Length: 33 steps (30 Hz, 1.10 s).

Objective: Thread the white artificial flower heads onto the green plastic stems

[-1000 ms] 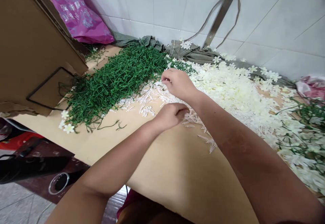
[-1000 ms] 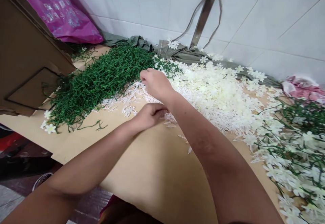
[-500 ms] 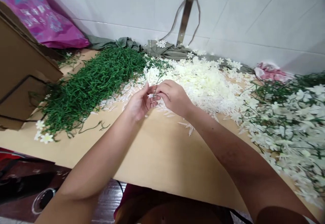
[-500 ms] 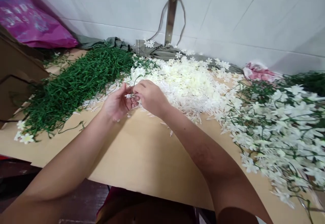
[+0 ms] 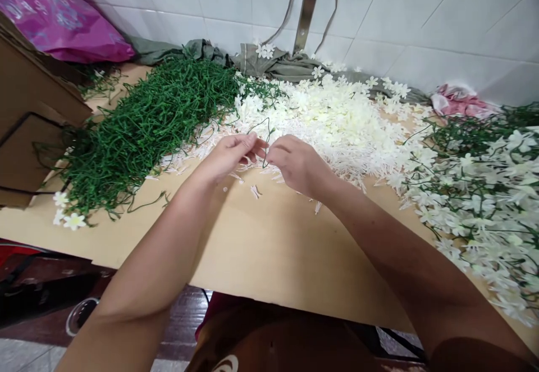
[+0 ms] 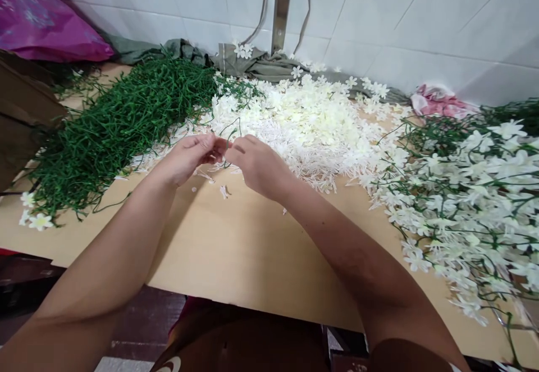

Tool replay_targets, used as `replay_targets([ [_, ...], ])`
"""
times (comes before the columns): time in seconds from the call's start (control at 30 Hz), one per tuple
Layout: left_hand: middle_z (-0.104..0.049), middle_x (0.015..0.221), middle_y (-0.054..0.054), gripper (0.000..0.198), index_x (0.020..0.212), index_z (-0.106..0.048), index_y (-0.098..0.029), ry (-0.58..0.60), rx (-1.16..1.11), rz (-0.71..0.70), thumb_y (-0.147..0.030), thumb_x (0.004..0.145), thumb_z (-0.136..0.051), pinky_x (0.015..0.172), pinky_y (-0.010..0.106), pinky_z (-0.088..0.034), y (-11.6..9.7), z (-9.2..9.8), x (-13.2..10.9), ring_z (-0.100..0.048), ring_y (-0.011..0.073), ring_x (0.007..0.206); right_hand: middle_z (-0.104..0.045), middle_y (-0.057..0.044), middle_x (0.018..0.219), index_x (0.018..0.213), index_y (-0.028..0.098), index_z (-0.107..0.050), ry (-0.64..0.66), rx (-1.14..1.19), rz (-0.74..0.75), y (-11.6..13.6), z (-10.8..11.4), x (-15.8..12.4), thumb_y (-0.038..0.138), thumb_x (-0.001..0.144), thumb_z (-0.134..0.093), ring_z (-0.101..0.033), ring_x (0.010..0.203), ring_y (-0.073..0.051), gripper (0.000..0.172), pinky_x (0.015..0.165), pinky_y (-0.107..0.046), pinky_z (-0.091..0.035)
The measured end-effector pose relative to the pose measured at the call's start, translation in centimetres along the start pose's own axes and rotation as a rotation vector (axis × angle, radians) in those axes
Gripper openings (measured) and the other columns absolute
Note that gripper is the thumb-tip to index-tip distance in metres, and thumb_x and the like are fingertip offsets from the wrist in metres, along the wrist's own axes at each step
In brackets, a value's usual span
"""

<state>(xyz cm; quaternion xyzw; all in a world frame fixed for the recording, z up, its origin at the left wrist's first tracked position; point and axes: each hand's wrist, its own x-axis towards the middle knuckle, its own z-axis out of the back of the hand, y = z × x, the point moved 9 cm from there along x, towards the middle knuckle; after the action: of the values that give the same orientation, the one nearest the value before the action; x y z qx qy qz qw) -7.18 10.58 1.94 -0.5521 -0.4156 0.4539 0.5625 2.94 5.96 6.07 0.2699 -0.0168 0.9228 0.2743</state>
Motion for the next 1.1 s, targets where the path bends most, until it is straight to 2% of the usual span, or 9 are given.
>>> replay_targets([
  [0.07,-0.059,0.056,-0.001,0.044,0.063,-0.062,-0.012,0.104,0.014,0.020,-0.054,0.063,-0.074,0.053,0.019,-0.036,0.4,-1.6,-0.2,-0.049,0.0064,0.054,-0.057,-0.007,0.083,0.085,0.017,-0.061,0.023,-0.028,0.092,1.1,-0.6,-0.5,0.003,0.086,-0.035,-0.045,0.082,-0.019,0.029,0.073,-0.032,-0.044],
  [0.17,-0.058,0.057,-0.001,0.035,0.064,-0.062,-0.012,0.072,-0.040,0.018,-0.042,0.060,-0.080,0.052,0.019,-0.036,0.6,-1.9,-0.1,-0.049,0.0061,0.054,-0.055,-0.007,0.085,0.083,0.018,-0.060,-0.005,-0.051,0.147,2.2,-0.4,-0.9,0.006,0.089,-0.032,-0.045,0.085,-0.019,0.031,0.075,-0.032,-0.046],
  [0.33,-0.056,0.059,-0.001,0.023,0.077,-0.066,-0.013,-0.116,-0.152,-0.023,-0.036,0.079,-0.065,0.051,0.017,-0.039,-0.1,0.7,0.0,-0.049,0.0048,0.051,-0.052,-0.010,0.110,0.095,0.021,-0.060,-0.231,-0.038,-0.066,2.2,1.7,-2.0,0.016,0.091,-0.040,-0.044,0.105,-0.023,0.020,0.089,-0.043,-0.045],
  [0.4,-0.049,0.054,-0.004,0.022,0.080,-0.066,-0.014,-0.181,-0.178,-0.062,-0.035,0.084,-0.060,0.048,0.017,-0.037,-0.7,1.8,0.0,-0.045,0.0041,0.047,-0.050,-0.013,0.116,0.100,0.019,-0.060,-0.260,-0.050,-0.166,2.4,1.2,-2.7,0.023,0.089,-0.049,-0.042,0.110,-0.027,0.015,0.092,-0.047,-0.043],
  [0.47,-0.041,0.050,-0.005,0.020,0.081,-0.065,-0.016,-0.232,-0.199,-0.085,-0.034,0.085,-0.059,0.045,0.017,-0.034,-0.9,2.7,0.0,-0.039,0.0039,0.043,-0.052,-0.016,0.114,0.099,0.013,-0.061,-0.140,-0.034,-0.230,2.8,-1.0,-2.9,0.030,0.086,-0.057,-0.043,0.108,-0.029,0.021,0.091,-0.047,-0.042],
  [0.57,-0.032,0.046,-0.007,0.019,0.080,-0.065,-0.017,-0.255,-0.212,-0.094,-0.034,0.086,-0.058,0.042,0.019,-0.029,-0.8,3.2,0.1,-0.031,0.0043,0.040,-0.059,-0.016,0.098,0.092,0.011,-0.063,0.163,0.040,-0.319,2.8,-5.2,-3.0,0.031,0.086,-0.057,-0.049,0.095,-0.027,0.022,0.083,-0.042,-0.044],
  [0.67,-0.034,0.045,-0.006,0.020,0.076,-0.064,-0.016,-0.184,-0.199,-0.097,-0.031,0.087,-0.056,0.042,0.019,-0.026,-0.4,2.5,0.3,-0.030,0.0045,0.040,-0.062,-0.012,0.089,0.085,0.013,-0.063,0.268,0.146,-0.408,1.7,-6.3,-2.7,0.018,0.088,-0.049,-0.052,0.086,-0.022,0.015,0.077,-0.036,-0.042],
  [0.9,-0.041,0.048,-0.005,0.013,0.075,-0.063,-0.013,0.025,0.023,0.058,-0.025,0.079,-0.062,0.043,0.019,-0.024,0.7,-0.7,0.0,-0.034,0.0051,0.042,-0.053,0.002,0.065,0.073,0.017,-0.056,-0.101,0.653,-0.735,-4.3,-2.4,-4.2,0.019,0.080,-0.057,-0.046,0.059,-0.010,0.007,0.059,-0.025,-0.037],
  [1.1,-0.046,0.053,-0.005,0.020,0.078,-0.063,-0.013,0.043,0.176,0.035,-0.028,0.068,-0.070,0.046,0.020,-0.025,0.2,-2.1,-0.7,-0.036,0.0050,0.047,-0.050,0.003,0.062,0.069,0.017,-0.053,-0.150,0.765,-0.787,-5.4,-1.7,-4.9,0.019,0.076,-0.058,-0.043,0.055,-0.008,0.010,0.053,-0.024,-0.034],
])
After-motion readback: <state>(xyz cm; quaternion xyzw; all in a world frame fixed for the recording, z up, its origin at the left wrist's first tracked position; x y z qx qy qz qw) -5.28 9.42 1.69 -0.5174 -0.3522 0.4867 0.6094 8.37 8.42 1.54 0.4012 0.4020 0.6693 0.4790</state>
